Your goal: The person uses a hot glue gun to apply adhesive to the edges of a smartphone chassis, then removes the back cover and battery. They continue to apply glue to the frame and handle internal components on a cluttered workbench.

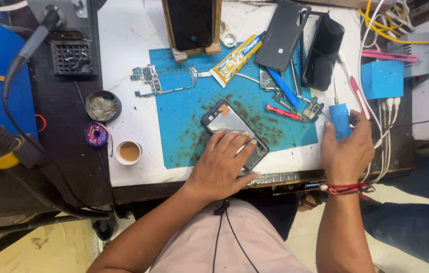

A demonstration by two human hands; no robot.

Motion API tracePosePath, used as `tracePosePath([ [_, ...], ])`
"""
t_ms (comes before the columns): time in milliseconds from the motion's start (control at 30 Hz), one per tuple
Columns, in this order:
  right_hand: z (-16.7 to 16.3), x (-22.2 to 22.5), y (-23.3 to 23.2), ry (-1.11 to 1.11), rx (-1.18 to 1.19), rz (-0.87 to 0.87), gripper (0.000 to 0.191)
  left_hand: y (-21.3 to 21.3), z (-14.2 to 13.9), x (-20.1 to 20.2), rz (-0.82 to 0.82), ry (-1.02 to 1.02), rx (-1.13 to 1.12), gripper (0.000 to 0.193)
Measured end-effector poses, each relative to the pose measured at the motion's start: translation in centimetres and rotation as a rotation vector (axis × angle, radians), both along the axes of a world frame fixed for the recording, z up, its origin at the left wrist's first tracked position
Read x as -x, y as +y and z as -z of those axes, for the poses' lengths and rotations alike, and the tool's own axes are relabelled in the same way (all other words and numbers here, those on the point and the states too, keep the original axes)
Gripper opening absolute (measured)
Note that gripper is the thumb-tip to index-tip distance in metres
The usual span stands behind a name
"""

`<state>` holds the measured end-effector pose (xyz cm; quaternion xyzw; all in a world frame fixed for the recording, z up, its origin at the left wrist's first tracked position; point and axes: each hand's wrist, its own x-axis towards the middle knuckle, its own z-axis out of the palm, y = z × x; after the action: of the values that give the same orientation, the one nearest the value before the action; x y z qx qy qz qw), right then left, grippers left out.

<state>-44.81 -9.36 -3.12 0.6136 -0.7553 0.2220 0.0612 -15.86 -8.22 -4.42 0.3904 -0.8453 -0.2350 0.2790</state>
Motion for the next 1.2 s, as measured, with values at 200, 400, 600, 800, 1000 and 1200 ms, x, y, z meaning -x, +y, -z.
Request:
tracePosePath([
  [200, -0.2, -3.0, -1.4, -0.058, 0.16, -0.28, 0.022, -1.9, -2.1, -0.4, 0.116, -0.251, 0.034, 0.09],
  [400, -1.8, -4.3, -1.0, -0.234, 0.152, -0.407, 0.024, -3.8, -3.0, 1.3, 0.186, -0.323, -0.058, 0.092],
  [600, -0.8, -4.4, 2.1, -0.532, 0.177, -0.414, 0.028, -3.4, -3.8, 3.0, -0.004, -0.16, -0.02, 0.081],
  [800, 1.2, -4.4, 4.7, -0.852, 0.157, -0.429, 0.033, -3.2, -5.6, 3.9, -0.036, -0.185, -0.06, 0.044],
  [1000, 1.6, -4.6, 4.6, -1.09, 0.166, -0.499, 0.03, -2.6, -5.2, 3.3, -0.266, 0.293, 0.096, 0.036],
  [1200, 2.6, -5.2, 3.3, -1.15, -0.198, -0.487, 0.048, -0.6, -1.1, 5.3, -0.524, 1.089, -0.388, 0.032],
])
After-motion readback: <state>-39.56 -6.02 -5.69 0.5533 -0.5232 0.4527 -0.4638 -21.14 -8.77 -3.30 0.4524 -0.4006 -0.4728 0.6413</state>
